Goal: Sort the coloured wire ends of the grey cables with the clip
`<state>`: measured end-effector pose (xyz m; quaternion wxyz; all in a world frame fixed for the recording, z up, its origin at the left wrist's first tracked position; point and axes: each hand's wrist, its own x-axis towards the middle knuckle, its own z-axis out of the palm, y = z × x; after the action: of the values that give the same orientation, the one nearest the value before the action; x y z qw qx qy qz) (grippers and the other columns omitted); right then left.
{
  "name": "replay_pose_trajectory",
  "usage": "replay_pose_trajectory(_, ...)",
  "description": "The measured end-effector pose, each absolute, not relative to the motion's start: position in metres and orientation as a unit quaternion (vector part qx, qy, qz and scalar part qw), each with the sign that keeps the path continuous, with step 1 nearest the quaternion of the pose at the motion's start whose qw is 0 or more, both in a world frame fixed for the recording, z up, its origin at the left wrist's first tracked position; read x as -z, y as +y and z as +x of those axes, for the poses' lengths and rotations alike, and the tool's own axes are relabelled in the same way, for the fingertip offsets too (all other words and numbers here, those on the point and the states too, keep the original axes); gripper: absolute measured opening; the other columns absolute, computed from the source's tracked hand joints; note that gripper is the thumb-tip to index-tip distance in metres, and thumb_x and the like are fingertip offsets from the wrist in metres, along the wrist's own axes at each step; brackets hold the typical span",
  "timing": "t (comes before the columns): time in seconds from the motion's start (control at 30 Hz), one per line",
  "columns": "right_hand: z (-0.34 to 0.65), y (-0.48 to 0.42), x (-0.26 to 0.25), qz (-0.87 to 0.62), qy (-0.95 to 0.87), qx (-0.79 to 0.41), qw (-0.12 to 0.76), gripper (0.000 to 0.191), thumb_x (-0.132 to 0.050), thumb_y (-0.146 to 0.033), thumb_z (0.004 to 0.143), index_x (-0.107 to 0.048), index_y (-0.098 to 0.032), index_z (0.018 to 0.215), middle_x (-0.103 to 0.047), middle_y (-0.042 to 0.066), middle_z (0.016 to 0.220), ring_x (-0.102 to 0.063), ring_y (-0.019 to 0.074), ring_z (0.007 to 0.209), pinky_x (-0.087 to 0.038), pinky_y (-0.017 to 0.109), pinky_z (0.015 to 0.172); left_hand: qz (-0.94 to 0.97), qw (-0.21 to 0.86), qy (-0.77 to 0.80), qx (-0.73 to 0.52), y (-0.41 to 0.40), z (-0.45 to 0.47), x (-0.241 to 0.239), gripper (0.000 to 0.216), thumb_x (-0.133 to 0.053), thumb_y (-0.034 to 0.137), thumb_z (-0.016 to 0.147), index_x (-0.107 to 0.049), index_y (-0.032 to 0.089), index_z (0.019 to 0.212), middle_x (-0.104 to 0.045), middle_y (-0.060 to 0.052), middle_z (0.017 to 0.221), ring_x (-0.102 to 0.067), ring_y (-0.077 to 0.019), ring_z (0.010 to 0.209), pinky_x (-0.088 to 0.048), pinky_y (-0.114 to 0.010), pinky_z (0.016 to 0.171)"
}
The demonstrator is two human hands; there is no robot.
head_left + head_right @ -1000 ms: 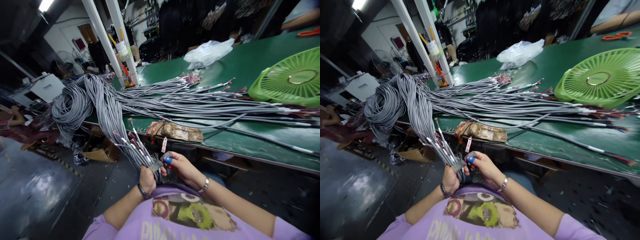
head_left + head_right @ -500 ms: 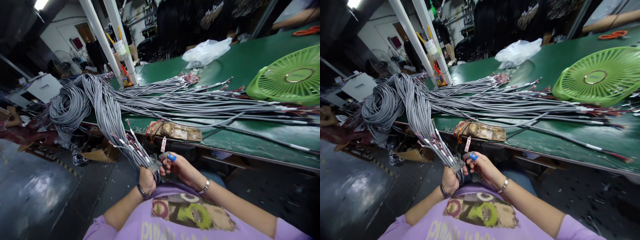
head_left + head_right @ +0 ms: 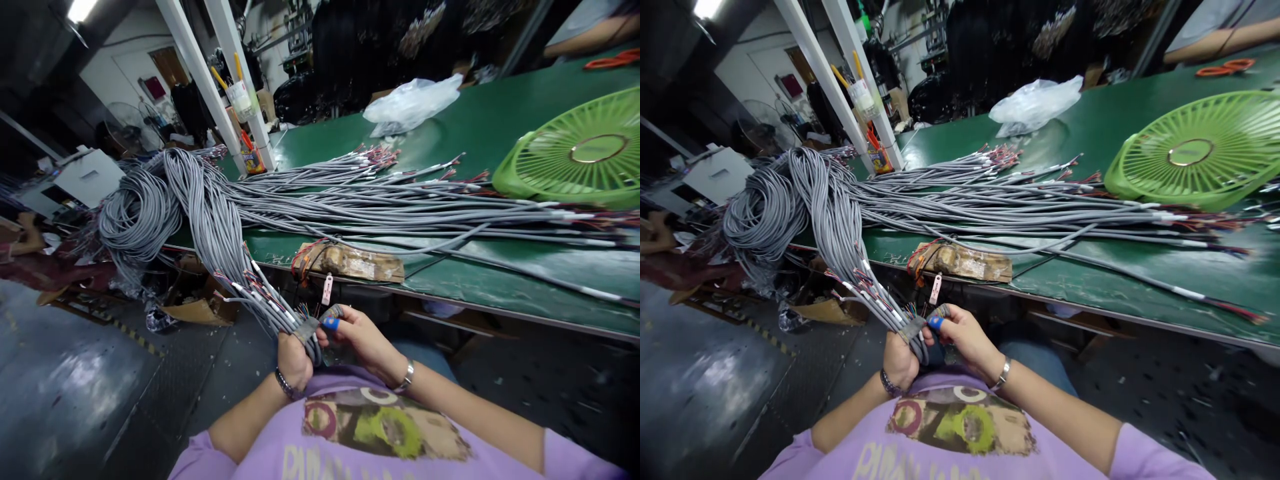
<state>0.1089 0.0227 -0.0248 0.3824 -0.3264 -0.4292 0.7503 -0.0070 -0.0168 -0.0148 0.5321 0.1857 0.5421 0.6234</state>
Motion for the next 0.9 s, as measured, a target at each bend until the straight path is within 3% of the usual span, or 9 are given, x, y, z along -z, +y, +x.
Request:
replay_pose_trajectory(0.17, 0.108, 0.023, 0.014, -0.304, -0.463, -0.75, 0.362, 0.027, -0.062, -0.044, 0.076, -0.052, -0.019, 0.077, -0.059, -0.001, 0.059, -0.053, 0.0127, 0.055, -0.031, 0.025, 0.05, 0.195, 0.528, 0.544, -0.622, -0.016, -0.005, 0.015, 0.03, -0.067, 0.041, 0.061, -0.058, 0.014, 0.053, -0.056, -0.003, 0.043, -0.059, -0.0161, 0.046, -0.047, -0.027, 0.049)
replay_pose_trajectory(0.33, 0.106, 0.023, 0.012, -0.305, -0.446, -0.756, 0.37, 0.029, -0.066, -0.044, 0.073, -0.053, -0.018, 0.074, -0.055, -0.003, 0.054, -0.048, 0.0106, 0.051, -0.03, 0.024, 0.05, 0.203, 0.529, 0.532, -0.629, -0.017, -0.006, 0.013, 0.031, -0.067, 0.04, 0.062, -0.057, 0.014, 0.05, -0.055, -0.002, 0.041, -0.058, -0.016, 0.046, -0.046, -0.026, 0.049)
replay_pose_trajectory(0.5, 0.111, 0.03, 0.024, -0.357, -0.347, -0.758, 0.421, 0.037, -0.062, -0.054, 0.073, -0.058, -0.017, 0.072, -0.056, 0.001, 0.065, -0.044, 0.0092, 0.052, -0.039, 0.025, 0.053, 0.202, 0.54, 0.523, -0.628, -0.019, -0.01, 0.007, 0.027, -0.067, 0.036, 0.064, -0.058, 0.014, 0.052, -0.056, -0.001, 0.043, -0.054, -0.012, 0.042, -0.044, -0.024, 0.047)
replay_pose_trajectory(0.73, 0.102, 0.058, 0.018, -0.282, -0.267, -0.83, 0.4, 0.037, -0.068, -0.052, 0.068, -0.063, -0.017, 0.078, -0.057, 0.002, 0.069, -0.047, 0.0106, 0.057, -0.042, 0.025, 0.057, 0.207, 0.547, 0.506, -0.634, -0.011, -0.001, 0.002, 0.029, -0.068, 0.038, 0.064, -0.059, 0.013, 0.05, -0.058, -0.001, 0.045, -0.052, -0.0097, 0.041, -0.042, -0.021, 0.044)
replay_pose_trajectory(0.9, 0.096, 0.062, 0.023, -0.35, -0.34, -0.717, 0.498, 0.039, -0.069, -0.053, 0.067, -0.057, -0.016, 0.063, -0.05, -0.002, 0.055, -0.039, 0.0089, 0.051, -0.033, 0.023, 0.05, 0.2, 0.547, 0.512, -0.632, -0.005, 0.003, 0.003, 0.031, -0.069, 0.037, 0.064, -0.059, 0.013, 0.048, -0.058, -0.002, 0.045, -0.051, -0.0093, 0.04, -0.043, -0.022, 0.045)
